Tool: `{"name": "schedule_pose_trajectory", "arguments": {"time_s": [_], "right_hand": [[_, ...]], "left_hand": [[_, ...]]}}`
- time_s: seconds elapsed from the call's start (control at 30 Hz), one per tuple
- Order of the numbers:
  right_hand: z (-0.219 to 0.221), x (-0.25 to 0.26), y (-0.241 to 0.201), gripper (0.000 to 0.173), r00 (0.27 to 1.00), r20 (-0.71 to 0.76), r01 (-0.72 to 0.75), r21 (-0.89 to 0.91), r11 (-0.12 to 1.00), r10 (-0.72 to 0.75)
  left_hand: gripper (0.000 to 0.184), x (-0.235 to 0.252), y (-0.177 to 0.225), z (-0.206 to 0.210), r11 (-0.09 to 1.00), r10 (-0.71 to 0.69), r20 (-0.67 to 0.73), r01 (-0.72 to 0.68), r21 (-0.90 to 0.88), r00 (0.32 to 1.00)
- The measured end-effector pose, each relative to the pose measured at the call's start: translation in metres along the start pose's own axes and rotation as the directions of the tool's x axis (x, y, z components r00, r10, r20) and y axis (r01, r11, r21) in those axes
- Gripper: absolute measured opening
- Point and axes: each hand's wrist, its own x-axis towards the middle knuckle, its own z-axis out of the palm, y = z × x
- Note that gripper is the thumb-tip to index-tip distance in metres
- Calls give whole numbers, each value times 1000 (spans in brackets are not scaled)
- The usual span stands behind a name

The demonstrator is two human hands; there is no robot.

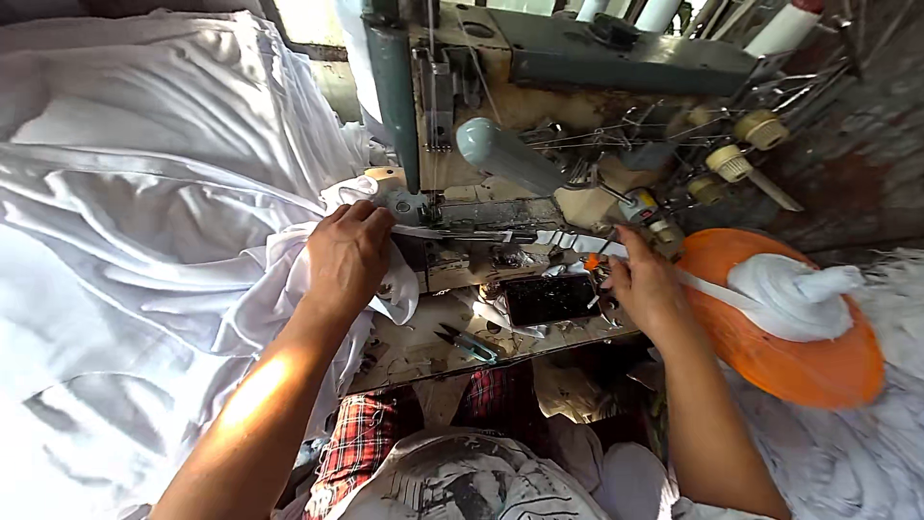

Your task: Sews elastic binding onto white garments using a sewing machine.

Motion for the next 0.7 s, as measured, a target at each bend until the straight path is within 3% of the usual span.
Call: {"name": "schedule_pose_trajectory", "arguments": {"time_s": [0.07, 0.17, 0.33, 0.5, 0.6, 0.7], "right_hand": [[0, 2, 0, 41, 999, -22, 35, -17, 999, -36], [-1, -6, 7, 28, 963, -201, 187, 14, 982, -180], [-4, -21, 34, 29, 877, -352, 332, -51, 942, -328], [-26, -40, 53, 29, 843, -423, 270, -199, 942, -331], [-37, -44, 66, 30, 894, -383, 186, -158, 970, -234], [-33, -40, 73, 29, 905, -353, 222, -89, 971, -240]], "left_hand": [[16, 3, 1, 3, 1000, 10, -16, -10, 13, 1000], [16, 4, 3, 6, 1000, -7, -25, 6, -5, 1000], [17, 3, 13, 12, 999, -8, -1, 8, -48, 1000], [20, -5, 29, 17, 981, 50, 13, -47, -189, 999], [24, -17, 46, 18, 955, 49, -20, -53, -293, 999], [21, -21, 39, 21, 956, 46, -83, -68, -285, 996]]}}
